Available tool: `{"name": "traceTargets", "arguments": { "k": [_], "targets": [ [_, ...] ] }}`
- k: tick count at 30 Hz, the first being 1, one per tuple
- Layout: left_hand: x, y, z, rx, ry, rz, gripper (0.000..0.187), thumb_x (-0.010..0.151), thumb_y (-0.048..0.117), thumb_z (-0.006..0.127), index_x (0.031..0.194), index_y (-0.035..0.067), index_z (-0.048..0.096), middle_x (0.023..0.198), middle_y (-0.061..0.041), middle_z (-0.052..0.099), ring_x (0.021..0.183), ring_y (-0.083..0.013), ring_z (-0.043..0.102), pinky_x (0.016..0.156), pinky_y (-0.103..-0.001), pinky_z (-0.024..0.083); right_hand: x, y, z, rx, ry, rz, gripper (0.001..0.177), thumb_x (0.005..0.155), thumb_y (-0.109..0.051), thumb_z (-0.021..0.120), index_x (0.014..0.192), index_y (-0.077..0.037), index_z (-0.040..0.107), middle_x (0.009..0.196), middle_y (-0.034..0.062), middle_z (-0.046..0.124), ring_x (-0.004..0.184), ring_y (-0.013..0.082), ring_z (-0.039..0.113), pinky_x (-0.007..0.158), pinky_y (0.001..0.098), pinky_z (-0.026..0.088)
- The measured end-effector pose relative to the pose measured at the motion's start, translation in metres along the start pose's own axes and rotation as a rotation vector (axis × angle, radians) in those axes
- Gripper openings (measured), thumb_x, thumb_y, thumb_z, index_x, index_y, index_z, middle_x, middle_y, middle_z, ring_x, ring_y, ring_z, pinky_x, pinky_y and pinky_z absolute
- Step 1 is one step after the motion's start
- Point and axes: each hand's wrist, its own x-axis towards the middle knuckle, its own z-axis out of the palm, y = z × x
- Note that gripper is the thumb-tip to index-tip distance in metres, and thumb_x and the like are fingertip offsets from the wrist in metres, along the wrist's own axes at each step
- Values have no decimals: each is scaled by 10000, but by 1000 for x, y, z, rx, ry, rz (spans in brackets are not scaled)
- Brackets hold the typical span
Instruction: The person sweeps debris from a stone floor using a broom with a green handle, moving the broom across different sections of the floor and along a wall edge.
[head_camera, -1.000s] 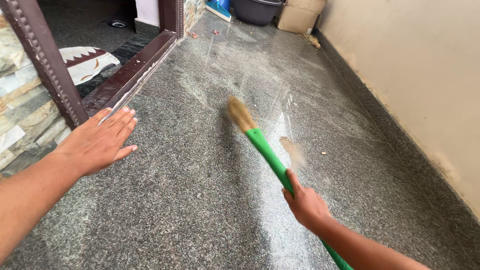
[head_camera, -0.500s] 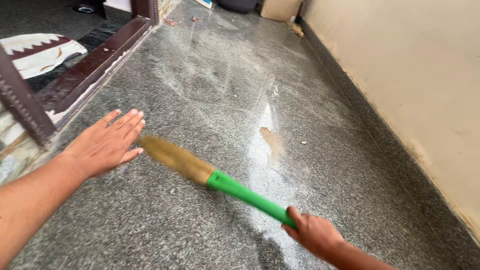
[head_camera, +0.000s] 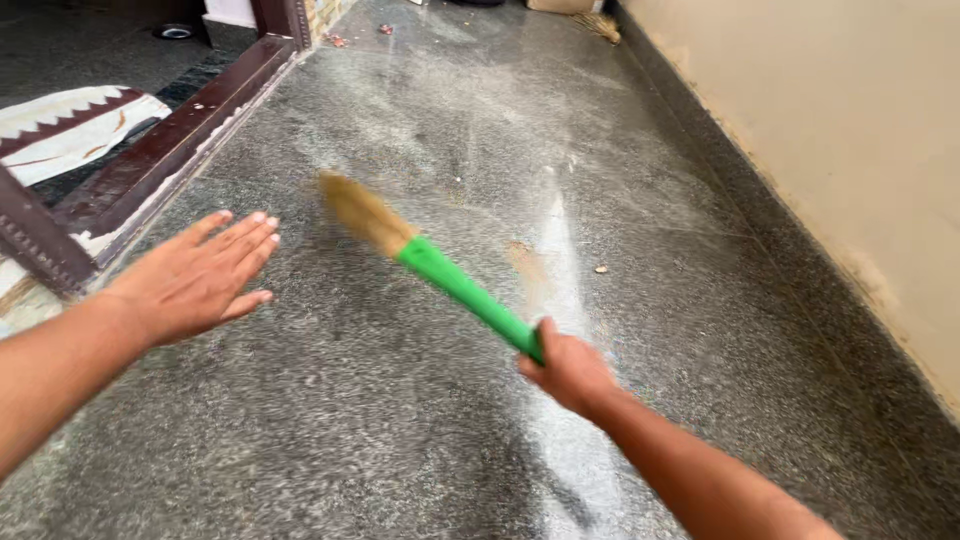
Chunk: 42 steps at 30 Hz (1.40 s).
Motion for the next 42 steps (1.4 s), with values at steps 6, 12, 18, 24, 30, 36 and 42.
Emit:
{"name": "traceTargets", "arguments": {
  "k": [6,12,18,24,30,36,42],
  "targets": [
    [30,-26,-64,64,280,95,785,951,582,280,1550,78,330,1666,-102,277,1492,-211,223,1211,-412,187,-37,-45,4,-63,-331,-101,478,961,-520,578,1209,-140,425,872,187,704,813,424,695,748,559,555],
    [67,1,-95,64,385,14,740,1010,591,276,1493,39,377,1617,-108,332,1514,-230,263,1215,-403,224,-88,-29,0,-181,-493,-241,515,1000,-596,538,1211,-136,446,851,179,697,796,420,686,741,556,548],
    [90,23,-98,-56,442,186,816,941,600,296,1551,59,322,1653,-100,297,1533,-234,225,1189,-422,185,-113,50,-26,-225,-570,181,574,1019,-634,413,1340,-159,432,832,84,686,712,272,725,650,450,645],
    [110,22,-113,55,468,186,796,961,600,274,1553,70,324,1667,-100,287,1541,-229,234,1201,-402,201,-141,78,-72,-149,-260,522,555,974,-684,470,1118,-155,552,703,88,704,582,188,669,552,397,550],
    [133,25,-113,130,536,166,781,954,588,252,1556,95,323,1672,-91,282,1540,-213,233,1210,-396,203,-218,65,-65,-132,-423,350,426,1009,-586,442,1086,-177,531,720,40,681,491,185,605,496,403,606],
    [176,47,-68,-541,1181,484,731,1064,524,163,1519,-38,271,1597,-190,277,1513,-270,220,1244,-482,174,-288,112,-65,-184,-685,77,431,1018,-573,492,1112,-163,585,770,37,675,566,193,618,617,460,608],
    [184,69,-40,-503,1149,525,698,1056,519,120,1526,7,189,1603,-154,204,1509,-245,159,1228,-463,140,-268,169,-58,-217,-712,402,615,983,-754,432,1191,-191,565,711,-7,655,581,120,630,680,374,643]
  ]
}}
